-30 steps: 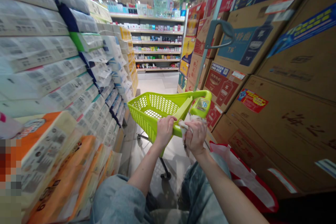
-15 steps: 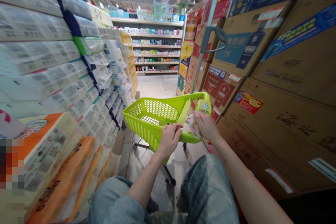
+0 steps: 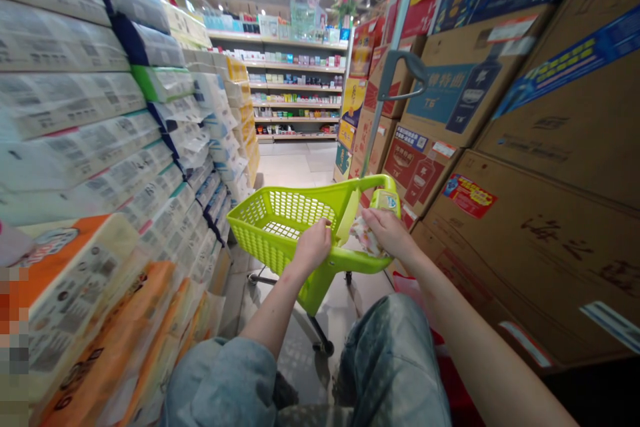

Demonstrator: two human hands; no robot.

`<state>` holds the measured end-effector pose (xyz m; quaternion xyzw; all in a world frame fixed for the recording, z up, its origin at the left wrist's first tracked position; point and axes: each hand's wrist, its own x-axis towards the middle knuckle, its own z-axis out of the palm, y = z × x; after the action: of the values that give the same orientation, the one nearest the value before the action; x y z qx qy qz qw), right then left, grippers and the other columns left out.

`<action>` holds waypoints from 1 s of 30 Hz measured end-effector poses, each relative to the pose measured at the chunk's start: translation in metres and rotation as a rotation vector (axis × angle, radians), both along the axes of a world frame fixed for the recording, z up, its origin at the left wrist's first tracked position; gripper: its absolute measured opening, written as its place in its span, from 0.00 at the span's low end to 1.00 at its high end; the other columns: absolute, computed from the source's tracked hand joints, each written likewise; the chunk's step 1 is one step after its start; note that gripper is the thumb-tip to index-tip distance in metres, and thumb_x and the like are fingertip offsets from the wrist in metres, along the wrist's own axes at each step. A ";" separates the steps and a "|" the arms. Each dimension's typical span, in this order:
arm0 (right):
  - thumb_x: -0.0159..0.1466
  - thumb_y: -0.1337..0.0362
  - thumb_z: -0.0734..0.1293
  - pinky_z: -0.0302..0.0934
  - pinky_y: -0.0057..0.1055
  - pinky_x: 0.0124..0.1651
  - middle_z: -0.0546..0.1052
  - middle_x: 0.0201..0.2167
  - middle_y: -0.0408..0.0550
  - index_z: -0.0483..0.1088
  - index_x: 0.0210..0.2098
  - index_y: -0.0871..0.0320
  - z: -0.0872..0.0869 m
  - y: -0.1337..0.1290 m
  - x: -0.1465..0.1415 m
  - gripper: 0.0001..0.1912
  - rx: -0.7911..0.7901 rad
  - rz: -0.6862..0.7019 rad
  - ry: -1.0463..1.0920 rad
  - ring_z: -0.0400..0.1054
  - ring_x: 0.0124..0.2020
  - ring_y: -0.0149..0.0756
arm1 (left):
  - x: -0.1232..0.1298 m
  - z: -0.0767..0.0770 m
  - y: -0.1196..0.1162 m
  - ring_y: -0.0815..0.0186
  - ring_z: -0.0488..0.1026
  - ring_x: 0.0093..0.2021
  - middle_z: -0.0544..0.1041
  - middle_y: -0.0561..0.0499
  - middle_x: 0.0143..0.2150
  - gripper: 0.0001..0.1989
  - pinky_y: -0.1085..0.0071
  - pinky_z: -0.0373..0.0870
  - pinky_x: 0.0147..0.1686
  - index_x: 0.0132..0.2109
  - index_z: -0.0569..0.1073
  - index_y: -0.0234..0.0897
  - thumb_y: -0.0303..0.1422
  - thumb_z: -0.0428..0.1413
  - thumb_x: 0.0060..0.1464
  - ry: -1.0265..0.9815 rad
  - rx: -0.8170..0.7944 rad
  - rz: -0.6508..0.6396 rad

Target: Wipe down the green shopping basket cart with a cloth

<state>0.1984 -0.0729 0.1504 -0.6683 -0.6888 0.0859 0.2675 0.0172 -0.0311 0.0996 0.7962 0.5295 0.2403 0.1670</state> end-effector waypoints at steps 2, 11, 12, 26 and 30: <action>0.66 0.50 0.47 0.57 0.27 0.37 0.76 0.33 0.47 0.68 0.33 0.55 0.001 0.002 -0.001 0.24 -0.003 -0.033 -0.013 0.68 0.36 0.36 | 0.000 0.002 0.006 0.58 0.73 0.43 0.77 0.44 0.43 0.17 0.64 0.66 0.43 0.49 0.68 0.38 0.33 0.40 0.58 0.102 -0.044 0.012; 0.65 0.61 0.50 0.54 0.35 0.55 0.66 0.56 0.54 0.59 0.58 0.60 0.003 0.033 -0.009 0.24 -0.065 0.085 -0.066 0.60 0.56 0.42 | 0.000 0.000 0.020 0.61 0.73 0.44 0.78 0.51 0.43 0.20 0.68 0.65 0.41 0.48 0.71 0.45 0.38 0.38 0.58 0.141 -0.212 -0.071; 0.65 0.62 0.51 0.54 0.35 0.54 0.66 0.56 0.57 0.57 0.59 0.62 0.001 0.038 -0.010 0.25 -0.075 0.108 -0.111 0.60 0.56 0.43 | 0.000 -0.001 0.020 0.61 0.73 0.45 0.78 0.52 0.44 0.20 0.68 0.65 0.42 0.49 0.71 0.47 0.38 0.38 0.58 0.143 -0.210 -0.062; 0.59 0.62 0.64 0.56 0.27 0.41 0.70 0.40 0.52 0.73 0.36 0.58 -0.008 0.042 -0.023 0.08 -0.065 0.249 -0.538 0.65 0.41 0.37 | -0.002 -0.002 0.007 0.56 0.73 0.44 0.77 0.46 0.44 0.20 0.63 0.64 0.42 0.57 0.60 0.44 0.35 0.38 0.59 0.117 -0.141 0.061; 0.61 0.65 0.62 0.57 0.23 0.37 0.71 0.38 0.51 0.74 0.38 0.58 -0.008 0.058 -0.019 0.10 -0.192 0.206 -0.493 0.68 0.37 0.32 | -0.001 -0.004 0.004 0.57 0.74 0.42 0.78 0.47 0.39 0.21 0.64 0.65 0.41 0.58 0.59 0.43 0.35 0.39 0.59 0.128 -0.168 0.018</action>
<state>0.1796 -0.0148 0.1422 -0.6178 -0.7861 0.0123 0.0170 0.0158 -0.0271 0.0960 0.7884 0.5645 0.1451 0.1969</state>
